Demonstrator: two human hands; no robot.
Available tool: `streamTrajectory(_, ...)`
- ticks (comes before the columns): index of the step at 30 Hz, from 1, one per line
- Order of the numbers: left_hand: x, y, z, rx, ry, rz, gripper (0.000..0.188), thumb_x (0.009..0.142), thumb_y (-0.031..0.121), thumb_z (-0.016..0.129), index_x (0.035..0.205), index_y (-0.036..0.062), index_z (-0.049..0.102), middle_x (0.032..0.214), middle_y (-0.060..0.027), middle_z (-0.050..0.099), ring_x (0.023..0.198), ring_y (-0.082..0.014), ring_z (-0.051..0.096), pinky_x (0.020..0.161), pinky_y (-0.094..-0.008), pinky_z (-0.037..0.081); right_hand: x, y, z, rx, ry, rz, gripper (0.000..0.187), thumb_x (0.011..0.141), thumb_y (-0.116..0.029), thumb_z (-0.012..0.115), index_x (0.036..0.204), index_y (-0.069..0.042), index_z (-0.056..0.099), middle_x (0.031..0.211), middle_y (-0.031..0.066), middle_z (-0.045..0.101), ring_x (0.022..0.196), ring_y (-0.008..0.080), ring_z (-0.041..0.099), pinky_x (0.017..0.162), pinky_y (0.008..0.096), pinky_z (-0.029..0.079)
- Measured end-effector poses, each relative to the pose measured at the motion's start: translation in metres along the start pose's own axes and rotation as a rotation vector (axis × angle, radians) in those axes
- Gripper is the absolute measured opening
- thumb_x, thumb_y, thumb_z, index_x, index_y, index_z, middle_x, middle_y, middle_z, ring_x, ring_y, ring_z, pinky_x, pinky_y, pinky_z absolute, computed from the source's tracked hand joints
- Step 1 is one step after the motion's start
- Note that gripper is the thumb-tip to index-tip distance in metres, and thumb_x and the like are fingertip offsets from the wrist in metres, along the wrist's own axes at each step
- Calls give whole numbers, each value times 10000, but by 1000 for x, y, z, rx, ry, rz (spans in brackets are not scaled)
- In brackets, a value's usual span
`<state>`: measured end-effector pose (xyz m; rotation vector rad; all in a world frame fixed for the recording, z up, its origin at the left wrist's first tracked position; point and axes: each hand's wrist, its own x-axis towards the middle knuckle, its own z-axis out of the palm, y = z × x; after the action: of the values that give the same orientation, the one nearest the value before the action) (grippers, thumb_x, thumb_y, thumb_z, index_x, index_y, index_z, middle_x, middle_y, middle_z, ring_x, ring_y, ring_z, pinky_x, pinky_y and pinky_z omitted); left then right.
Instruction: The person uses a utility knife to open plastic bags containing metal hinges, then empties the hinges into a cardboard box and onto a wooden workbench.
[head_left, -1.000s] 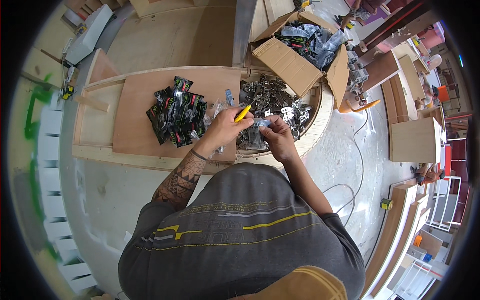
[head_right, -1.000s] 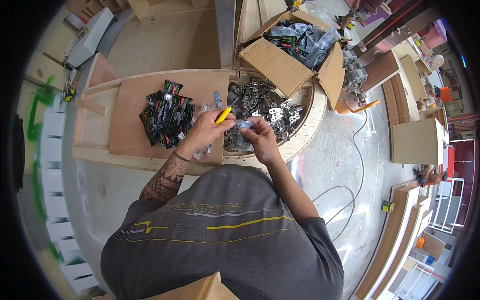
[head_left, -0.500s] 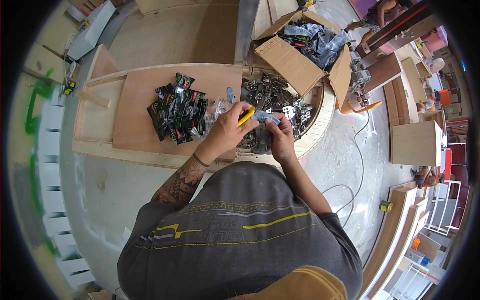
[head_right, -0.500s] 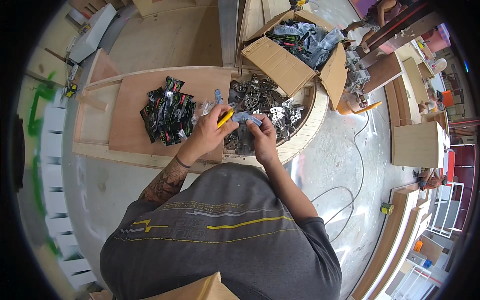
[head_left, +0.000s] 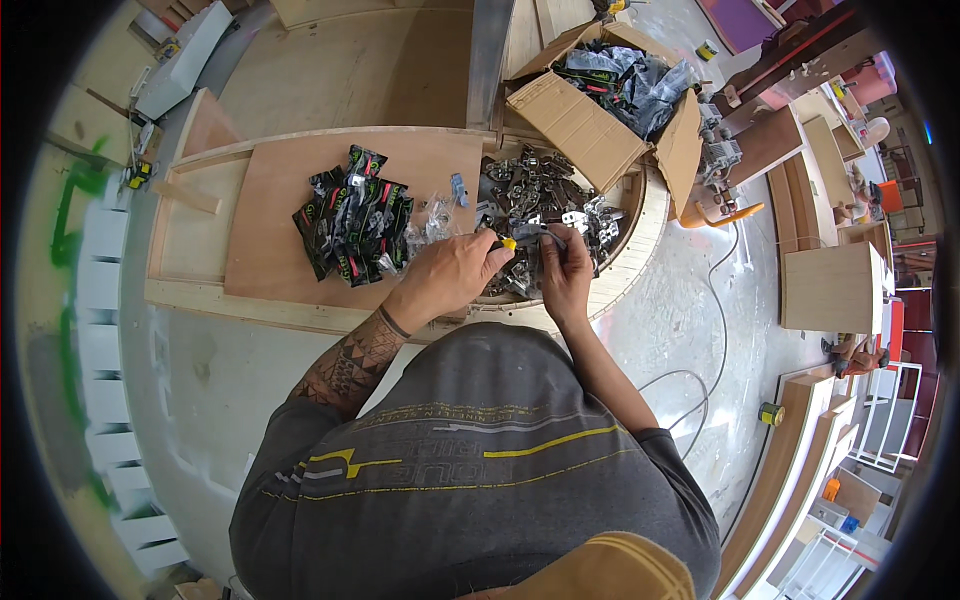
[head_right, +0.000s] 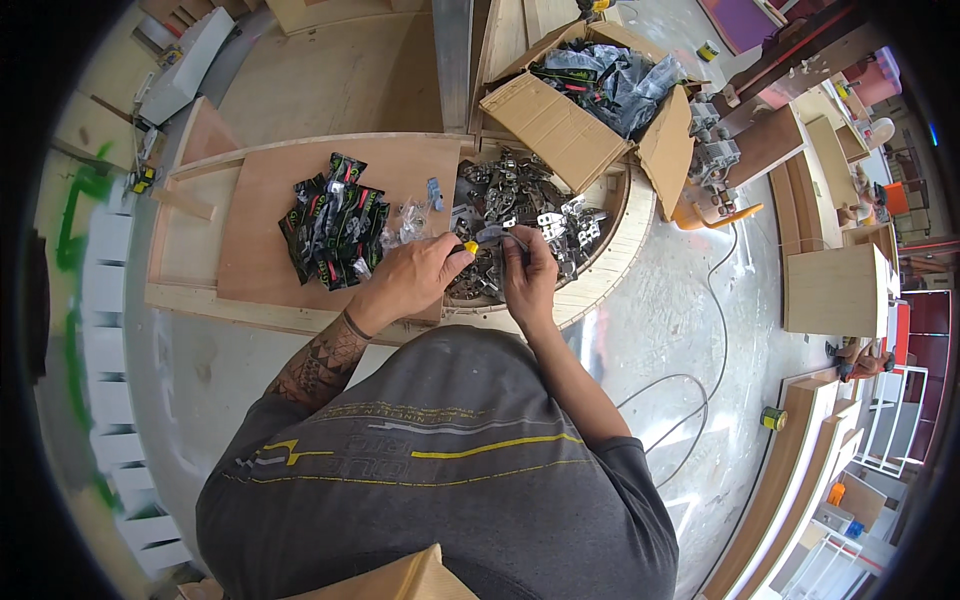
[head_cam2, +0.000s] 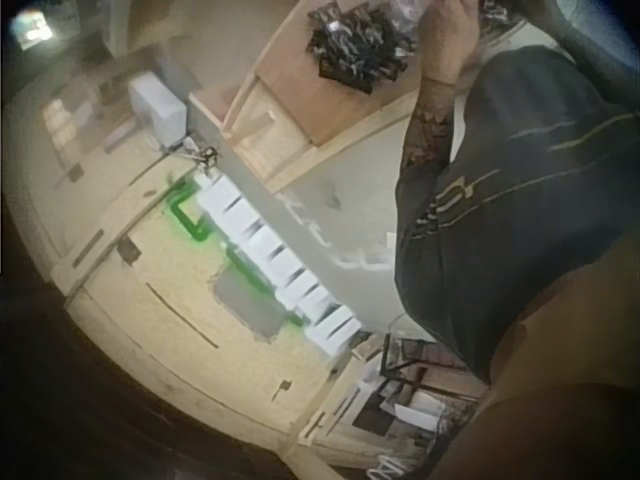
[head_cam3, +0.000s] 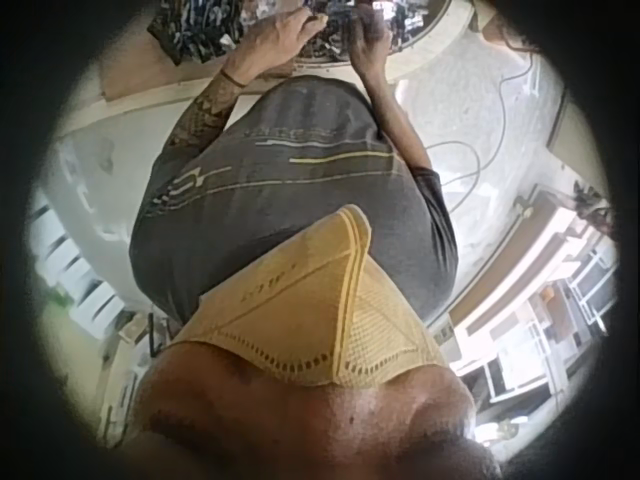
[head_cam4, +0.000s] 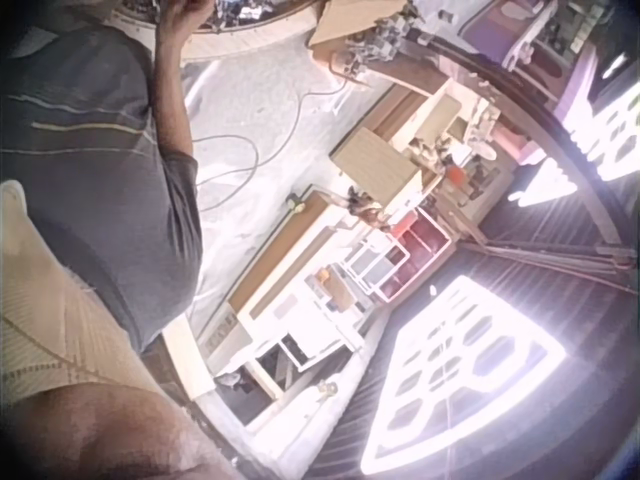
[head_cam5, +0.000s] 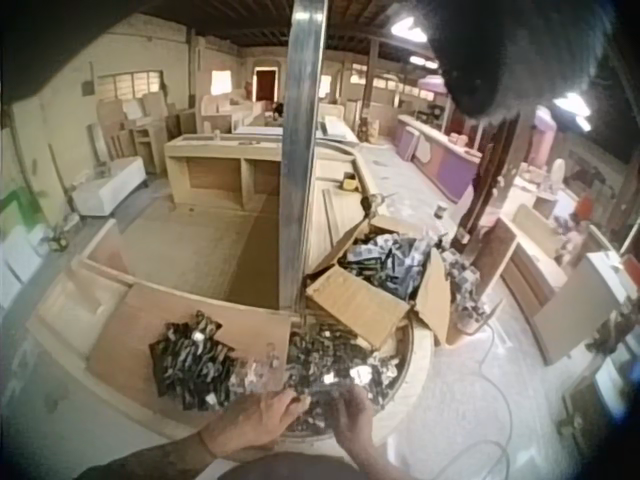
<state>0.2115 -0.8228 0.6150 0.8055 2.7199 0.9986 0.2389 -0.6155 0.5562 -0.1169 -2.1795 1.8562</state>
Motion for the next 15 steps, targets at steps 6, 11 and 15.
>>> streamTrajectory(6, 8, 6, 5, 34, -14, -6, 363, 1101, 360, 498, 1015, 17, 580, 869, -240, 683, 845, -477, 671, 705, -542, 524, 5, -11, -12, -372, 119, -441, 211, 900, 117, 667, 1061, -20, 674, 825, 108, 617, 751, 242, 632, 677, 363, 499)
streamTrajectory(11, 9, -88, 2, 116, 83, -241, 431, 1093, 424, 495, 1083, 9, 609, 865, -242, 709, 811, -462, 702, 700, -542, 550, 11, -52, -26, -179, 346, -529, 176, 961, 106, 628, 1102, 1, 639, 874, 105, 615, 781, 172, 608, 709, 283, 496)
streamTrajectory(15, 25, -44, -34, -157, 206, -129, 446, 1105, 405, 500, 1181, -13, 636, 986, -233, 723, 948, -423, 711, 779, -465, 543, 29, -44, -32, -83, 363, -385, 54, 1053, 13, 589, 1092, -10, 617, 887, 22, 599, 776, 75, 526, 687, 223, 441)
